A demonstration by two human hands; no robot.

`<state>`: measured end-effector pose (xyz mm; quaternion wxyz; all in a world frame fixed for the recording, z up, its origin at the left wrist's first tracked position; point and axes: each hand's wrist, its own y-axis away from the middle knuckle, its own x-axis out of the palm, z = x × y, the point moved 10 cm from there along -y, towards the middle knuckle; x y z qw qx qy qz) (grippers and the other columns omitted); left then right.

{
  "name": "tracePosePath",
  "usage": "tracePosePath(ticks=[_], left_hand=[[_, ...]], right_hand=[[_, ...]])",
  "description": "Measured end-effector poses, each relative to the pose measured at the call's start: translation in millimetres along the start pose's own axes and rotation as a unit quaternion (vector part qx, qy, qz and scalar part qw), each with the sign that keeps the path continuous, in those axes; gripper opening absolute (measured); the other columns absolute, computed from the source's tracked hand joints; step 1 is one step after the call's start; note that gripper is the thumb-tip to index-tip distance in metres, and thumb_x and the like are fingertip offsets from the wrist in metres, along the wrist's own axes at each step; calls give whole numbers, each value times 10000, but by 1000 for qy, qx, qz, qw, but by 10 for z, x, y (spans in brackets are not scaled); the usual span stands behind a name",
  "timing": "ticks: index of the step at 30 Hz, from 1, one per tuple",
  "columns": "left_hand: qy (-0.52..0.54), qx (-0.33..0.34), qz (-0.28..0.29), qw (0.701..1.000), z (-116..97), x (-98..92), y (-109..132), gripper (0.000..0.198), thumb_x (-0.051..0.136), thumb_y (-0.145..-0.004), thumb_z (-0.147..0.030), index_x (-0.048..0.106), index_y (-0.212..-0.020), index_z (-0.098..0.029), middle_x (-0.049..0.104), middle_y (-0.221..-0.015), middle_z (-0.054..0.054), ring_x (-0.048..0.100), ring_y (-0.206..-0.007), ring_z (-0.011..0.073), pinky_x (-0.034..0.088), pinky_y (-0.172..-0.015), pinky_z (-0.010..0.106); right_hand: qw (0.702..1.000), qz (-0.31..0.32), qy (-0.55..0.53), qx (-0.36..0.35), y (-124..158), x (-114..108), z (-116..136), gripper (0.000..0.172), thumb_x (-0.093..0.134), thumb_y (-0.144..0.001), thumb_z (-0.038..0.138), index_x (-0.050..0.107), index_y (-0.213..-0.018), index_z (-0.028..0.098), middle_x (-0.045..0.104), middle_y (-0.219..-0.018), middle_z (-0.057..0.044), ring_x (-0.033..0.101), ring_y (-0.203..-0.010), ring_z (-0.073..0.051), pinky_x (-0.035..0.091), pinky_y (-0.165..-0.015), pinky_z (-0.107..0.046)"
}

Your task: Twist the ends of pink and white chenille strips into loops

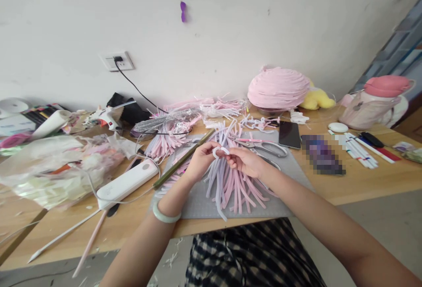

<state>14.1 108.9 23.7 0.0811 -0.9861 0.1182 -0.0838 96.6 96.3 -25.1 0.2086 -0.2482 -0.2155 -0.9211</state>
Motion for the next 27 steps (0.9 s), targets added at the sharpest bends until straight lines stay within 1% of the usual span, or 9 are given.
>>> tracePosePath(ticks=[4,8,11,15,18,20,23,25,27], left_hand=[[111,-78,-20,991,160,12,32,171,731,-552,-201,601,-650,-150,564,-624,-30,496,-555,74,403,-586,205],[140,-129,-24,981,261,36,68,223,757,-510,-205,594,-647,-139,550,-605,-28,493,-543,70,410,-588,206],[93,-86,-11,992,178,38,46,207,742,-546,-248,593,-641,-141,541,-596,-29,479,-552,75,396,-590,209],[-53,19,3,998,-51,51,26,183,716,-595,-260,632,-702,-138,579,-683,-4,498,-660,106,388,-668,227],[-95,27,3,995,-69,56,25,171,710,-600,-261,627,-687,-139,574,-662,-8,495,-654,111,385,-661,232],[-61,-8,-10,998,19,23,19,171,691,-620,-285,603,-645,-141,544,-600,-25,473,-586,96,379,-607,226],[35,-87,-30,995,210,-27,23,211,705,-594,-309,583,-626,-140,512,-572,-39,469,-548,82,366,-555,215],[67,-129,-20,989,293,-15,35,230,735,-550,-295,589,-615,-130,502,-565,-41,463,-532,71,356,-538,206],[62,-167,6,984,345,24,60,233,756,-518,-267,601,-603,-115,495,-553,-41,434,-504,53,339,-514,197]], right_hand=[[995,-4,57,-81,23,-1,163,164,685,-610,211,563,-558,115,534,-487,33,441,-411,-31,332,-409,-160],[991,-16,92,-100,26,-21,183,200,704,-588,248,557,-542,120,520,-458,43,421,-387,-29,308,-399,-173],[993,-33,69,-92,10,-70,161,204,711,-566,250,559,-535,117,505,-444,43,405,-382,-25,289,-385,-167],[998,-25,23,-55,-7,-69,94,202,726,-530,239,572,-551,110,474,-445,49,379,-391,-13,259,-375,-155],[997,-19,50,-63,4,-45,109,219,723,-538,266,564,-556,116,487,-461,42,393,-401,-23,273,-383,-163],[990,-29,100,-94,18,-49,162,227,707,-563,294,551,-566,130,499,-472,43,415,-410,-37,304,-402,-176],[966,-48,210,-144,30,-70,243,221,662,-625,330,540,-603,148,506,-486,45,447,-424,-63,355,-439,-205],[944,-57,277,-172,28,-90,293,206,649,-646,335,562,-680,152,542,-557,32,482,-465,-81,386,-476,-224],[922,-60,318,-212,40,-89,374,246,657,-642,323,589,-813,159,582,-683,11,530,-560,-101,417,-542,-240]])
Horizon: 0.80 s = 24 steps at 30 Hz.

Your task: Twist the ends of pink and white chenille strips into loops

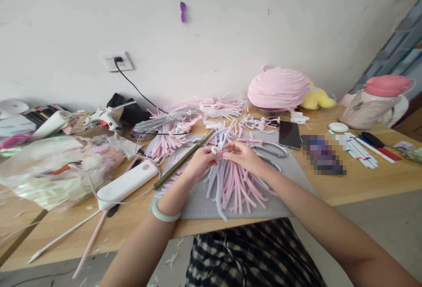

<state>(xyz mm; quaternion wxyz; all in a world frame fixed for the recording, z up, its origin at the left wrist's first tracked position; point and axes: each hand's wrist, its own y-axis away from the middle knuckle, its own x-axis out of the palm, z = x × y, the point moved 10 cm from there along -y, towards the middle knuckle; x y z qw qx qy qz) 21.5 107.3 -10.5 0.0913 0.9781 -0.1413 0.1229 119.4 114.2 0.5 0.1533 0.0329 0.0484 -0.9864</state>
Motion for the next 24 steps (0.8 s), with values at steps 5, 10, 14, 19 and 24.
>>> tracePosePath(ticks=[5,10,14,19,24], left_hand=[[-27,-98,63,993,172,127,59,233,769,-495,-220,626,-617,-82,481,-535,-34,352,-443,23,255,-437,187],[27,-49,19,998,71,17,3,262,742,-545,-307,602,-595,-92,436,-516,-44,350,-444,25,267,-441,176],[22,-23,-3,999,22,-63,-30,281,747,-533,-332,583,-574,-108,429,-520,-53,342,-452,27,267,-450,176],[-91,-17,25,995,12,32,16,295,728,-551,-366,584,-536,-108,401,-460,-58,307,-434,38,197,-437,206],[-117,-62,49,990,81,129,70,265,757,-483,-316,607,-551,-109,404,-489,-62,268,-456,36,177,-453,216]], right_hand=[[998,7,35,-48,-18,-46,133,204,613,-681,312,626,-812,156,592,-684,1,531,-590,-109,421,-582,-247],[995,-50,76,-51,17,-191,206,170,599,-689,302,640,-756,151,564,-553,14,514,-519,-114,411,-543,-248],[982,-31,142,-122,60,-130,370,144,580,-722,278,652,-774,164,635,-720,-26,563,-654,-135,428,-630,-257],[967,-73,171,-173,88,-207,499,118,586,-721,268,631,-707,160,620,-798,-45,557,-735,-146,426,-656,-257],[984,61,128,-111,43,17,304,154,588,-722,257,661,-821,165,650,-820,-38,585,-752,-149,437,-691,-264]])
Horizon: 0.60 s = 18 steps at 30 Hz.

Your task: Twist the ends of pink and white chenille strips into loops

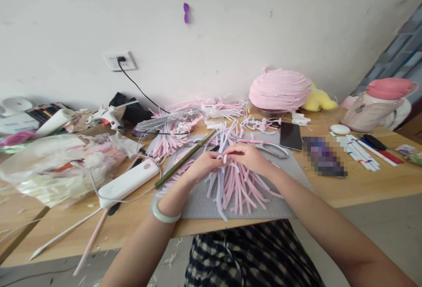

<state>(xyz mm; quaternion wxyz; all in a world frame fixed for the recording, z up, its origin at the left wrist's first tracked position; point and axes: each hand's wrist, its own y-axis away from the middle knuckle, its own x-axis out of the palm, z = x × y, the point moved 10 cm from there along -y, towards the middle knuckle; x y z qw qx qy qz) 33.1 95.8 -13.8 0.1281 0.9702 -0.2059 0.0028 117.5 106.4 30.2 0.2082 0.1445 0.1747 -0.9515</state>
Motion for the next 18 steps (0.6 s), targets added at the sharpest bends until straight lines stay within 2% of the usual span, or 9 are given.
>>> tracePosePath(ticks=[2,10,15,18], left_hand=[[20,-9,-3,1000,8,-7,1,256,766,-468,-287,628,-590,-109,439,-522,-52,291,-475,40,197,-462,214],[105,12,-23,994,-7,-111,-26,262,764,-513,-311,625,-637,-127,538,-621,-21,467,-557,67,366,-560,210],[125,74,-72,987,-90,-183,-29,287,774,-485,-308,632,-658,-128,592,-650,-5,509,-588,85,405,-615,225],[55,125,-101,985,-202,-212,3,229,739,-535,-302,635,-649,-133,574,-592,-17,475,-553,85,385,-584,219]], right_hand=[[1000,8,-5,11,0,32,-44,154,581,-724,271,666,-786,158,655,-779,-33,588,-733,-152,435,-678,-264],[994,-95,0,59,18,-116,-164,174,576,-696,315,616,-661,149,609,-597,-10,539,-533,-126,400,-532,-240],[988,-132,78,-14,52,-149,12,157,562,-702,242,544,-565,169,555,-583,-4,503,-568,-125,388,-559,-242],[983,-126,120,-54,71,-112,120,167,553,-697,204,510,-540,172,525,-585,-2,472,-573,-118,368,-560,-237]])
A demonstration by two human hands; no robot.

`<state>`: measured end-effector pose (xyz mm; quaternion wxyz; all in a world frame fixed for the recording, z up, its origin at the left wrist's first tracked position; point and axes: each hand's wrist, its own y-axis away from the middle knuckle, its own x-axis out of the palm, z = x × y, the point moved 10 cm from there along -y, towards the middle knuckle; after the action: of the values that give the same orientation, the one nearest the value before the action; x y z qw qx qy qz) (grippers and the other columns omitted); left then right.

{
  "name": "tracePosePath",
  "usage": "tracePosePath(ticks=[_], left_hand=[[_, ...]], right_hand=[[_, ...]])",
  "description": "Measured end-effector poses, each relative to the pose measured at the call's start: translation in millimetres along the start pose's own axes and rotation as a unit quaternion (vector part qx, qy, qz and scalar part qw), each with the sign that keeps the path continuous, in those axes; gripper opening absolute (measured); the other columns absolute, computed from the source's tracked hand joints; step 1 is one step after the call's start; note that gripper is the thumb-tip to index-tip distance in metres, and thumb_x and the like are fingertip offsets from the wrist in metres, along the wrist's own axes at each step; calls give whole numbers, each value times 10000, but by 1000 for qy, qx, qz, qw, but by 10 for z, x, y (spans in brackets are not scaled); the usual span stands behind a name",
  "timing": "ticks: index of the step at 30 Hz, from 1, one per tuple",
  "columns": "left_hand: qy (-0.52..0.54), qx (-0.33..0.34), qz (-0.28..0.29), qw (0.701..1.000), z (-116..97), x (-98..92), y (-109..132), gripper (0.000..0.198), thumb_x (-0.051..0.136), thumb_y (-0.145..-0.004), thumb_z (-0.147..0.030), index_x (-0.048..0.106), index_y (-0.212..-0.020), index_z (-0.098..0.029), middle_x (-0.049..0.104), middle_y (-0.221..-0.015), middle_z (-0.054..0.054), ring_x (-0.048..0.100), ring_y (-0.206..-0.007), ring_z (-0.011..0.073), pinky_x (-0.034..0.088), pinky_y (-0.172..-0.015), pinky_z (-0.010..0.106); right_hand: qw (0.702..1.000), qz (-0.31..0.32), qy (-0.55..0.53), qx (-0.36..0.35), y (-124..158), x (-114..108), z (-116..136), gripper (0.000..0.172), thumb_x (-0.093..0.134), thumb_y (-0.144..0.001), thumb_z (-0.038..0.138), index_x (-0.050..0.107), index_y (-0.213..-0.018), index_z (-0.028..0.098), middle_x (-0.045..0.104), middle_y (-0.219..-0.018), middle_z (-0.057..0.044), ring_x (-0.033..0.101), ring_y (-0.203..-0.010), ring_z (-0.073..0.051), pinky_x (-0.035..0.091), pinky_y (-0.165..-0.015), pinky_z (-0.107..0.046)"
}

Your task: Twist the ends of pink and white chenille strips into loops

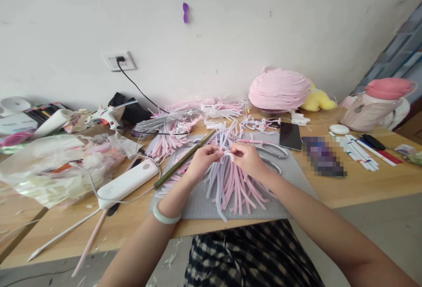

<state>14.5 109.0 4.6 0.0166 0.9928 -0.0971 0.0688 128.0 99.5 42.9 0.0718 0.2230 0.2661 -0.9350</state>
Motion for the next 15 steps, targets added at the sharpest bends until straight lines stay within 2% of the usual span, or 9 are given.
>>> tracePosePath(ticks=[4,7,9,12,15], left_hand=[[-95,63,-5,993,-142,21,28,139,692,-591,-252,636,-654,-142,560,-586,-26,457,-564,93,358,-587,218],[-102,72,12,992,-161,68,40,134,685,-601,-243,624,-666,-143,563,-609,-27,466,-585,95,355,-601,216],[-103,68,21,992,-147,84,35,155,684,-611,-264,614,-673,-140,555,-602,-29,458,-569,89,351,-587,213],[-85,60,1,995,-124,29,14,199,685,-619,-310,594,-678,-143,539,-583,-38,448,-540,79,354,-566,208],[-41,45,-31,998,-83,-46,1,237,706,-591,-337,580,-661,-148,542,-578,-41,461,-542,77,368,-556,199]], right_hand=[[999,9,3,32,3,23,-45,151,542,-667,166,494,-524,168,493,-551,14,450,-543,-109,338,-532,-227],[996,7,-5,90,5,39,-180,160,540,-662,184,485,-512,168,476,-508,28,441,-507,-106,325,-507,-227],[995,4,-8,103,6,53,-220,156,540,-668,203,490,-524,169,487,-512,24,457,-515,-113,341,-518,-234],[994,-23,-50,96,18,24,-195,75,542,-690,239,544,-674,165,562,-671,-11,514,-593,-127,395,-570,-244],[991,-48,-98,73,44,-20,-111,126,511,-745,281,543,-813,180,563,-764,-20,531,-637,-122,420,-583,-232]])
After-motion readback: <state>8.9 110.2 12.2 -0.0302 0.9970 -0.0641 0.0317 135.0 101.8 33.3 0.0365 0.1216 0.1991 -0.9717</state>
